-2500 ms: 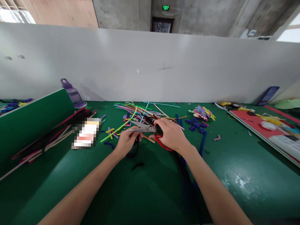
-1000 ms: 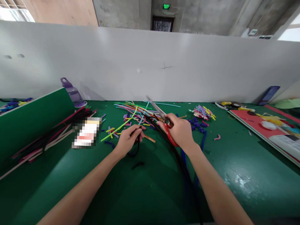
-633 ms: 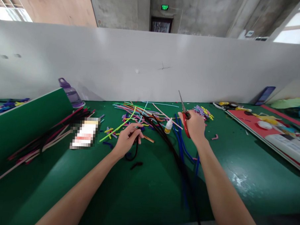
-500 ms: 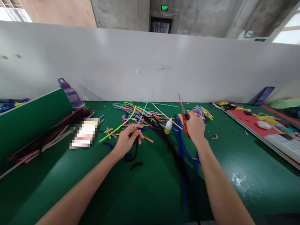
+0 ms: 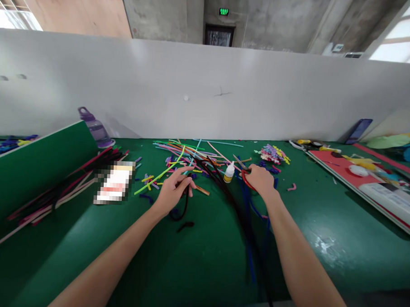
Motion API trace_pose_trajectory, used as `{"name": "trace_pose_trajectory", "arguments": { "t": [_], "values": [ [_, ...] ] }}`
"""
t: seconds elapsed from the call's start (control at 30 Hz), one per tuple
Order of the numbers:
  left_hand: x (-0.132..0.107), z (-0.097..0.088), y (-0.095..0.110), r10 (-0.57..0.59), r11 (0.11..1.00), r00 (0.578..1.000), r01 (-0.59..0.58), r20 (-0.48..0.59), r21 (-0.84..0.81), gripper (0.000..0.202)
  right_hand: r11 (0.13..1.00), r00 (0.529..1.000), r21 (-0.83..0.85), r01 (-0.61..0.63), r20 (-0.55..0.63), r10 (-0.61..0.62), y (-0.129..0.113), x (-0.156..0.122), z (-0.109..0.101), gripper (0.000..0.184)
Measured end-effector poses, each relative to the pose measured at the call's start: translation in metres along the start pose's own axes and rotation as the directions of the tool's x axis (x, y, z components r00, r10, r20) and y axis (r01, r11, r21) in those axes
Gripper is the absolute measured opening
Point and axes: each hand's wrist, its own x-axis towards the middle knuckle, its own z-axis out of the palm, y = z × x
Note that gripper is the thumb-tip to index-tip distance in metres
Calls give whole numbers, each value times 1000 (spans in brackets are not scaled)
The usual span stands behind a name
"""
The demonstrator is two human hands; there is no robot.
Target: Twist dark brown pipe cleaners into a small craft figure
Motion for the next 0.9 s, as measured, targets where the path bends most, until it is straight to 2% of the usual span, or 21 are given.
{"name": "trace_pose_trajectory", "arguments": {
  "t": [0.1,0.2,0.33,0.43,0.5,0.57,0.63,0.67,0.77,0.9],
  "values": [
    [1,-1,-2,-6,1000,1000,6,2,15,27,999,999,-10,32,21,-32,1,-1,5,33],
    [2,-1,-4,-13,1000,1000,13,-2,23,24,998,998,-19,60,-6,-60,-1,-3,4,30],
    [2,-2,-6,-27,1000,1000,27,-9,5,27,994,984,-12,111,-142,-112,-10,-8,-7,25],
    [2,-1,-7,-34,999,999,34,-19,3,25,989,952,15,149,-273,-140,-21,-14,-17,26],
    [2,-1,-8,-34,999,999,34,-22,7,23,969,894,80,233,-410,-181,-29,-19,-21,26],
    [2,-1,-9,-33,999,999,33,-21,9,22,905,792,151,398,-553,-257,-38,-26,-21,26],
    [2,-1,-10,-30,999,999,31,-20,15,21,804,690,163,572,-625,-365,-48,-35,-18,27],
    [2,-1,-10,-29,999,999,29,-19,19,21,749,648,150,646,-627,-433,-54,-40,-15,26],
    [3,-1,-10,-23,999,1000,23,-18,29,19,628,566,86,773,-541,-622,-72,-55,-3,25],
    [3,-1,-9,-16,999,1000,17,-21,35,19,553,535,68,830,-375,-757,-90,-70,10,26]
  ]
}}
